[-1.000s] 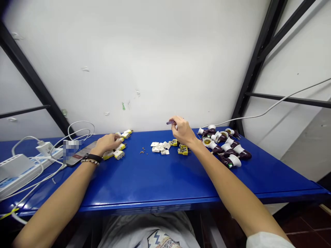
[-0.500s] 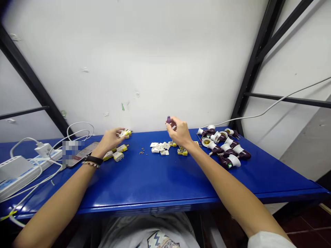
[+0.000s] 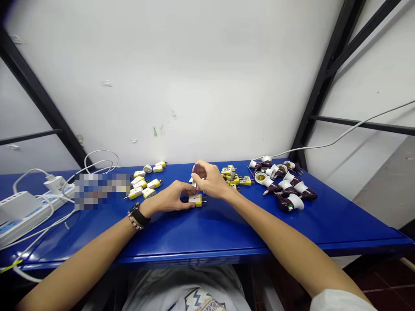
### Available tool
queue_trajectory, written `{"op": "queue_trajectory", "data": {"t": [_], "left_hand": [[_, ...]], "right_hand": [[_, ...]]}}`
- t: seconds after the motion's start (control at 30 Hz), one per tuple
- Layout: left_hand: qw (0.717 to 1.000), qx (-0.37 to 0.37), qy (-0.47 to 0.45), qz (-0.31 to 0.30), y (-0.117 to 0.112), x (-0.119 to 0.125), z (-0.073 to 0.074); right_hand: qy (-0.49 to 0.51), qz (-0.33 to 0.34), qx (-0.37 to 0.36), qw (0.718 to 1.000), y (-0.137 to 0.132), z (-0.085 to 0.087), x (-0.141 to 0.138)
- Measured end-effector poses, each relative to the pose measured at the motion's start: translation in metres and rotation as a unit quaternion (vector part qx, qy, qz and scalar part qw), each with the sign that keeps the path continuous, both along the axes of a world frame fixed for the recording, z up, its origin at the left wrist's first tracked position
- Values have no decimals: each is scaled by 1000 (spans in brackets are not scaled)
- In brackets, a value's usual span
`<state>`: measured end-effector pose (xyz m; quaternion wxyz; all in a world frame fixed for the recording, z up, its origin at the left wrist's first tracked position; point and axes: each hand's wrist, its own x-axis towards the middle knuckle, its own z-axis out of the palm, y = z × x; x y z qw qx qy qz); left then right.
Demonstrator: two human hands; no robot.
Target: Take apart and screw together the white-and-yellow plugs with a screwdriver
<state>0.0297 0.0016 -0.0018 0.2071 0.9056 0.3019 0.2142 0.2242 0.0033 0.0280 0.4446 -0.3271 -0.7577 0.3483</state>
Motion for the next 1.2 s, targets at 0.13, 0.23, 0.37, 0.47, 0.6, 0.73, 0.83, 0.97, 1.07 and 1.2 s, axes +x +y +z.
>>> {"op": "queue_trajectory", "data": {"t": [0.13, 0.23, 0.37, 0.47, 0.6, 0.73, 0.83, 0.97, 1.07, 1.2], "left_hand": [[1000, 16, -4, 11, -2, 1, 1], [999, 11, -52, 10, -3, 3, 2], [992, -44, -118, 16, -1, 5, -2], [993, -52, -104, 30, 3, 5, -7], [996, -34, -83, 30, 6, 4, -9], [997, -31, -67, 31, 5, 2, -10], [996, -34, -69, 35, 5, 2, -10], [996, -37, -70, 43, 5, 3, -11], [997, -24, -64, 47, 6, 3, -13], [994, -35, -92, 46, 7, 3, -15]], "right_hand": [[-32, 6, 13, 999, -4, -3, -3], [-53, 8, 31, 998, -5, -2, -2], [-74, -2, 57, 996, -4, 0, -1], [-56, -17, 68, 996, -3, 0, -2], [-16, -45, 88, 995, -2, 2, -3], [-53, -22, 105, 993, -4, 6, -2], [-60, 24, 70, 995, -3, 9, 2], [-55, 81, 7, 995, 2, 8, 6], [-30, 21, 41, 998, 4, 4, 4], [-48, -20, 93, 994, 2, 2, 0]]}}
